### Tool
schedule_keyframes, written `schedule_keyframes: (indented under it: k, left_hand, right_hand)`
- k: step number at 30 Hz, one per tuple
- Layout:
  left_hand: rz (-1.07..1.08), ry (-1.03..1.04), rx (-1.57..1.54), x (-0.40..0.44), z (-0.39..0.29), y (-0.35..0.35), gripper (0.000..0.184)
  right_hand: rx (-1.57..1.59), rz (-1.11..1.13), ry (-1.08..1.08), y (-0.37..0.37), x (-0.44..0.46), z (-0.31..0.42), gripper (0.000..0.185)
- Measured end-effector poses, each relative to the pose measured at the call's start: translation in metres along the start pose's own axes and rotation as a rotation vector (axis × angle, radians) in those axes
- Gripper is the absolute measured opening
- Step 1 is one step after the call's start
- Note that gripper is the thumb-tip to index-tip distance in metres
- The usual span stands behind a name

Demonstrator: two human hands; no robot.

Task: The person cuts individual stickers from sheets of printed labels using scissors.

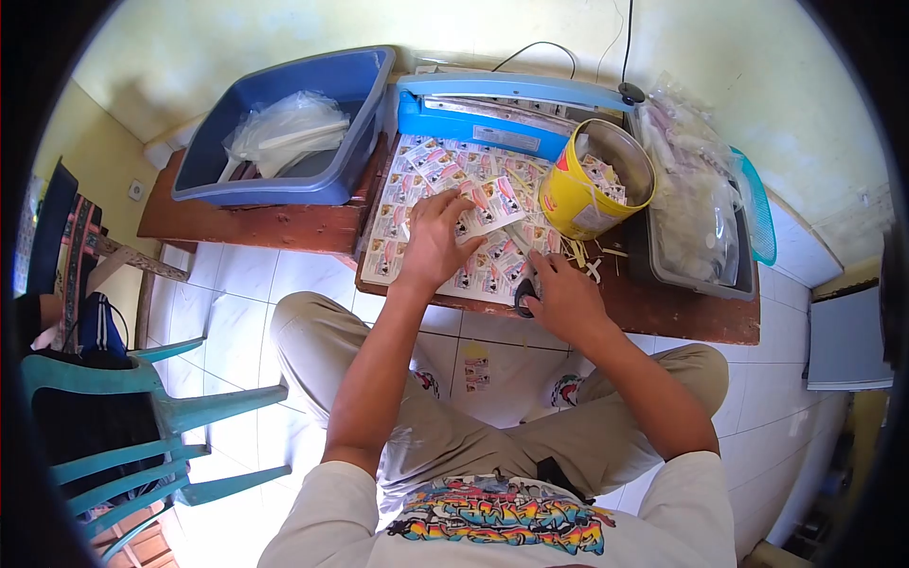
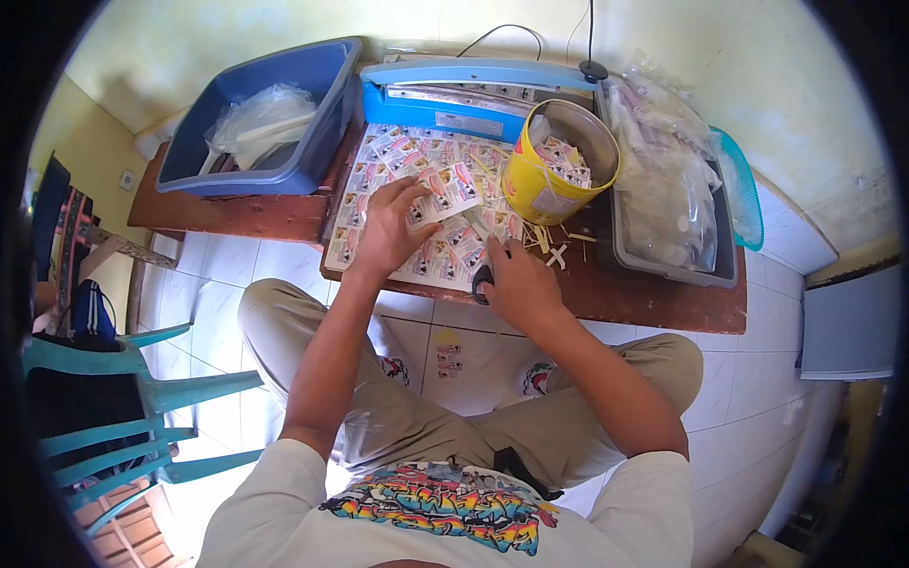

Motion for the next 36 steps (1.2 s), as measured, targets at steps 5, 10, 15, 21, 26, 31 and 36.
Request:
schedule_keyframes:
  k: [5,10,15,21,26,31,36]
  left_hand:
    - [-0.007,-0.007,0.015,0.001,-0.001,0.003,0.058]
    - [-0.031,-0.006,0.011,0.002,0.002,0.005,0.057]
    - [-0.048,-0.006,-0.011,0.002,0.005,0.003,0.056]
    - [-0.048,-0.058,-0.06,0.004,0.011,0.002,0.056]
    - [-0.07,-0.051,-0.053,0.007,0.013,-0.004,0.055]
    - [-0.102,-0.037,-0.04,0.014,0.005,-0.009,0.052]
    - [-0.073,-0.019,-0.043,0.019,-0.005,-0.006,0.051]
  right_hand:
    - [-0.011,-0.019,-0.042,0.006,0.004,-0.001,0.073]
    - [-0.051,0.007,-0.011,0.001,0.006,-0.001,0.072]
    - [0.063,-0.005,-0.016,-0.001,0.005,-0.009,0.072]
    - [0.306,0.015,0.006,-0.012,0.002,-0.026,0.078]
    - [0.521,0.123,0.076,-0.027,-0.009,-0.021,0.089]
    - [0.776,0.167,0.035,-0.017,-0.015,-0.028,0.092]
    - [0.923,0.131,-0.059,-0.018,-0.012,-0.029,0.092]
Point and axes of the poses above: each hand's wrist, its own x-axis towards the middle knuckle, its own y-axis out of the palm, z = x × y, the point moved 3 cm from there along x, towards the middle knuckle, and after that the axes turned 4 degrees about z, right-handed, at the moved point
